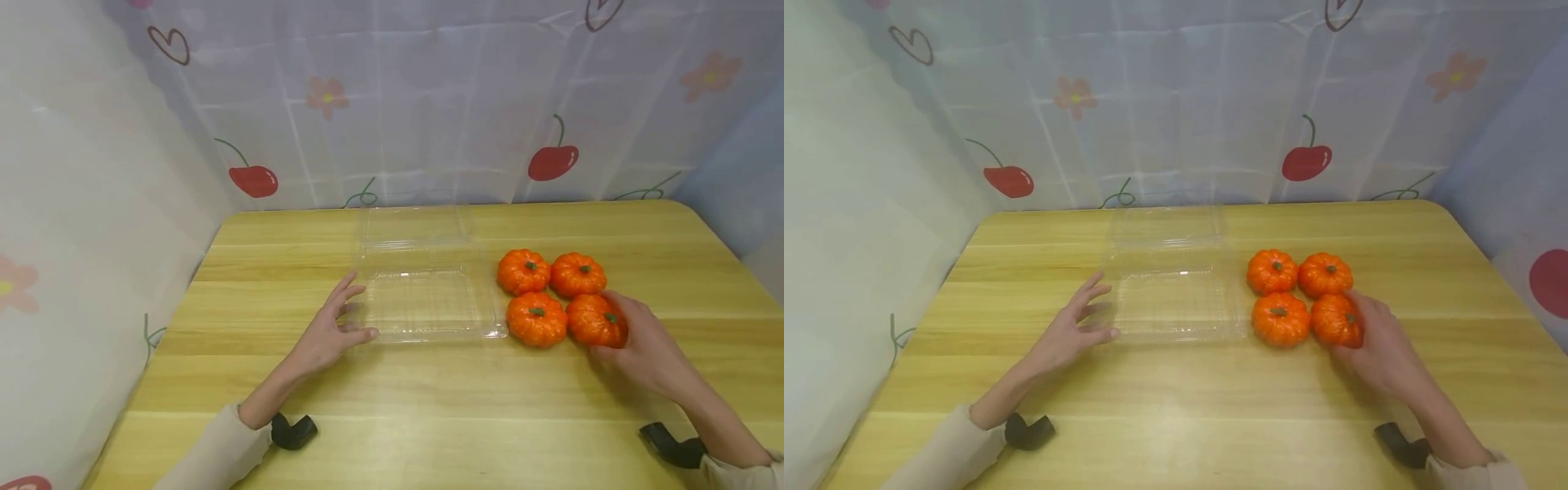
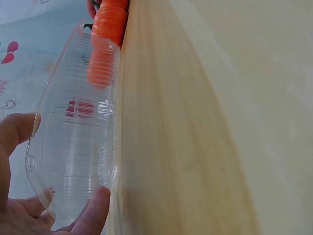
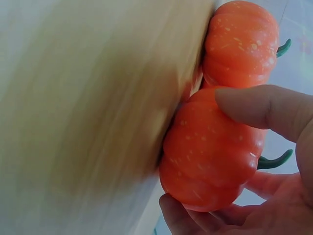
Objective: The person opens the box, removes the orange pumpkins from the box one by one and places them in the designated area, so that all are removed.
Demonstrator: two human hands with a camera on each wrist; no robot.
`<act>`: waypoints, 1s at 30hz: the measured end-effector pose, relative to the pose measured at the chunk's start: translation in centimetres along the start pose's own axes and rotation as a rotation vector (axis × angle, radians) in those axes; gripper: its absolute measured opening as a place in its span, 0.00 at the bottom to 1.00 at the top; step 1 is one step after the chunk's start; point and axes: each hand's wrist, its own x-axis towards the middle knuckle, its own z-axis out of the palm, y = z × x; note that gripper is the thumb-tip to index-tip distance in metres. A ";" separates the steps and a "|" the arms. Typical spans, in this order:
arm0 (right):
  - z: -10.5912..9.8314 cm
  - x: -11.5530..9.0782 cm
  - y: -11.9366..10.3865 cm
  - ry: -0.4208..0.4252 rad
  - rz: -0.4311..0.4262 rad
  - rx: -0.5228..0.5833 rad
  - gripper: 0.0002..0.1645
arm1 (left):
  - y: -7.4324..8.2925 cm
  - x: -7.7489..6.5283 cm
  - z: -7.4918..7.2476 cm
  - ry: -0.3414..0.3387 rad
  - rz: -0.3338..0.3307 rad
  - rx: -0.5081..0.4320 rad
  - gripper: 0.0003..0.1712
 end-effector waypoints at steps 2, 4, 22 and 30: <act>-0.1 0.0 0.1 -0.006 -0.004 -0.007 0.53 | 0.0 0.1 0.0 -0.003 -0.001 -0.003 0.49; -0.1 0.1 0.1 -0.012 -0.003 -0.018 0.53 | -0.1 0.2 0.0 -0.006 -0.001 -0.004 0.50; -0.1 -0.1 -0.4 -0.056 0.053 -0.035 0.59 | -0.5 0.1 -0.5 -0.019 0.000 0.008 0.51; -1.4 1.2 -2.0 -0.048 -0.030 -0.018 0.50 | -0.6 -0.3 -1.3 0.041 0.025 0.029 0.58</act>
